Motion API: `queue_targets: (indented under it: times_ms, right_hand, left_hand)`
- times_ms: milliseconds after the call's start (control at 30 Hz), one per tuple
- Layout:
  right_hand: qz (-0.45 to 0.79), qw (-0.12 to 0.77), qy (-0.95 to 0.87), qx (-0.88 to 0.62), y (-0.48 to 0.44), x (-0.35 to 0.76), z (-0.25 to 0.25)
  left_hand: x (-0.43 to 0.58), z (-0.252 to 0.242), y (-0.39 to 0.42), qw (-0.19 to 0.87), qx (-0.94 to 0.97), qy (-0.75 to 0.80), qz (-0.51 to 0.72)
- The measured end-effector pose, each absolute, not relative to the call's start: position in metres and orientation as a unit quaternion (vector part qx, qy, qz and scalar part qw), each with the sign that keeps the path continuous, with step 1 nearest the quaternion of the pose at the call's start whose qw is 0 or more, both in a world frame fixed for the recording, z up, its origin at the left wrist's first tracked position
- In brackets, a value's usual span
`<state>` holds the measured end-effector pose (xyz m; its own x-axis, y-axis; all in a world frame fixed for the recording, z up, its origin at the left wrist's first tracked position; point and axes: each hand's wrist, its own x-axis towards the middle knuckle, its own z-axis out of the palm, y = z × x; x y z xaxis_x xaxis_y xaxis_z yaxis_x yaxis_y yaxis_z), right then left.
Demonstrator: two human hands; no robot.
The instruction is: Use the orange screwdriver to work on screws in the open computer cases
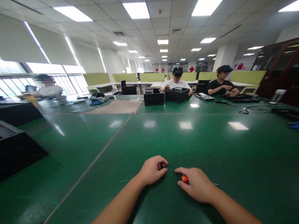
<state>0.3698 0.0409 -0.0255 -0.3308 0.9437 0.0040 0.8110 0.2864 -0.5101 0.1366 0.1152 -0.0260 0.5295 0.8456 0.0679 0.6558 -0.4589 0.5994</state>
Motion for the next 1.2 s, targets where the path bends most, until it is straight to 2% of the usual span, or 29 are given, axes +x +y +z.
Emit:
queue_targets:
  times_ms: [433,633,733,900,1100,1200]
  right_hand:
    - [0.207,0.15,-0.789,-0.559,0.04,0.368,-0.024]
    - [0.168,0.154,-0.782,-0.579,0.037,0.361,-0.029]
    - [0.144,0.158,-0.815,-0.538,0.036,0.357,-0.032]
    - [0.1,0.192,-0.823,-0.524,0.036,0.353,-0.033]
    - [0.133,0.147,-0.84,-0.505,0.035,0.352,-0.03]
    - [0.138,0.146,-0.833,-0.516,0.037,0.349,-0.026]
  left_hand:
    - [0.134,-0.026,0.116,0.259,0.834,0.44,0.208]
    - [0.139,-0.022,0.109,0.278,0.851,0.364,0.255]
    - [0.141,-0.021,0.103,0.273,0.853,0.348,0.276]
    - [0.143,-0.019,0.098,0.216,0.868,0.321,0.31]
    - [0.142,-0.021,0.097,0.197,0.871,0.354,0.277]
    - [0.153,-0.016,0.104,0.152,0.864,0.392,0.277]
